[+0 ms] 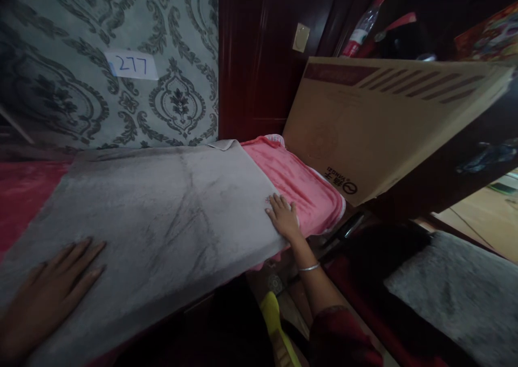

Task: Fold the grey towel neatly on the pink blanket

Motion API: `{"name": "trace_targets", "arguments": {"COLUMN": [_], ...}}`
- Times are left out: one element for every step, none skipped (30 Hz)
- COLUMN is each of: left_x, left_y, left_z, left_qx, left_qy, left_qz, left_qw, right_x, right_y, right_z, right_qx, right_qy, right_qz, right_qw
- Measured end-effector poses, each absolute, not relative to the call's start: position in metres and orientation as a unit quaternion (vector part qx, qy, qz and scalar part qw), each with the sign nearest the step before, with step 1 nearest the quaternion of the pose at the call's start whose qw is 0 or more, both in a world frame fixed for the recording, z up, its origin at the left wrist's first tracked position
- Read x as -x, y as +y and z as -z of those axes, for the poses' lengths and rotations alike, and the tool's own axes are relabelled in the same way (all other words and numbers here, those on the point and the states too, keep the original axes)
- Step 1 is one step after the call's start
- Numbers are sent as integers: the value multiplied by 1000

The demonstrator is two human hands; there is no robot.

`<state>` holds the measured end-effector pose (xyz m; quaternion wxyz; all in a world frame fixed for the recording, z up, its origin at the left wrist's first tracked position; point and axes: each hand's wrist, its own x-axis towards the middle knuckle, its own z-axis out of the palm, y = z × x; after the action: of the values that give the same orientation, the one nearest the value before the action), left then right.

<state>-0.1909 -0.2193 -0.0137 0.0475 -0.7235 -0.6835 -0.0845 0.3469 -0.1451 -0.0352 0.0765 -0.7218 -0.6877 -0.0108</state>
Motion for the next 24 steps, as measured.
{"name": "trace_targets", "arguments": {"left_x": [193, 194, 196, 197, 198, 200, 200, 201, 201, 201, 200, 199, 198, 197, 196, 196, 195, 195, 195, 195, 195, 195, 195, 195], "left_y": [-219, -218, -217, -216, -216, -215, -215, -215, -215, -216, -216, -216, -217, -217, -217, -218, -218, -218, -218, -219, -219, -220, -221, -223], "left_z": [16, 18, 20, 23, 25, 27, 28, 29, 29, 29, 28, 27, 25, 24, 23, 22, 22, 22, 23, 24, 24, 25, 25, 24], "left_qx": [723, 723, 725, 727, 729, 731, 733, 734, 735, 735, 733, 732, 731, 730, 730, 731, 731, 731, 729, 728, 728, 728, 729, 729], "left_qy": [-684, -683, -681, -678, -675, -673, -670, -668, -666, -665, -667, -670, -672, -673, -673, -673, -673, -673, -675, -676, -676, -676, -675, -675], "left_qz": [87, 90, 93, 96, 98, 101, 105, 109, 112, 113, 113, 111, 108, 107, 106, 105, 104, 104, 104, 104, 105, 106, 107, 107], "left_qw": [49, 50, 51, 53, 53, 55, 57, 60, 63, 64, 64, 60, 55, 50, 46, 43, 43, 44, 46, 47, 46, 45, 42, 37], "right_x": [-347, -348, -348, -349, -349, -349, -349, -349, -349, -349, -349, -350, -351, -353, -355, -358, -361, -364, -367, -370, -372, -374, -375, -375], "right_y": [-146, -147, -148, -148, -149, -149, -149, -148, -148, -148, -148, -148, -149, -150, -151, -153, -155, -157, -160, -162, -163, -164, -164, -163], "right_z": [36, 37, 38, 38, 39, 39, 39, 39, 39, 39, 40, 42, 44, 47, 51, 55, 60, 65, 68, 71, 73, 74, 72, 70], "right_qx": [713, 705, 698, 693, 691, 691, 691, 692, 693, 693, 692, 689, 687, 685, 685, 688, 694, 701, 709, 716, 724, 733, 745, 759], "right_qy": [-697, -705, -711, -715, -717, -718, -717, -715, -713, -712, -712, -712, -710, -706, -699, -687, -673, -657, -642, -629, -618, -607, -595, -582], "right_qz": [11, 12, 13, 15, 15, 14, 13, 12, 11, 11, 11, 12, 14, 17, 23, 30, 38, 46, 51, 53, 52, 48, 41, 33], "right_qw": [79, 81, 84, 86, 87, 89, 91, 95, 100, 109, 120, 135, 154, 178, 203, 230, 254, 274, 288, 298, 303, 304, 300, 290]}}
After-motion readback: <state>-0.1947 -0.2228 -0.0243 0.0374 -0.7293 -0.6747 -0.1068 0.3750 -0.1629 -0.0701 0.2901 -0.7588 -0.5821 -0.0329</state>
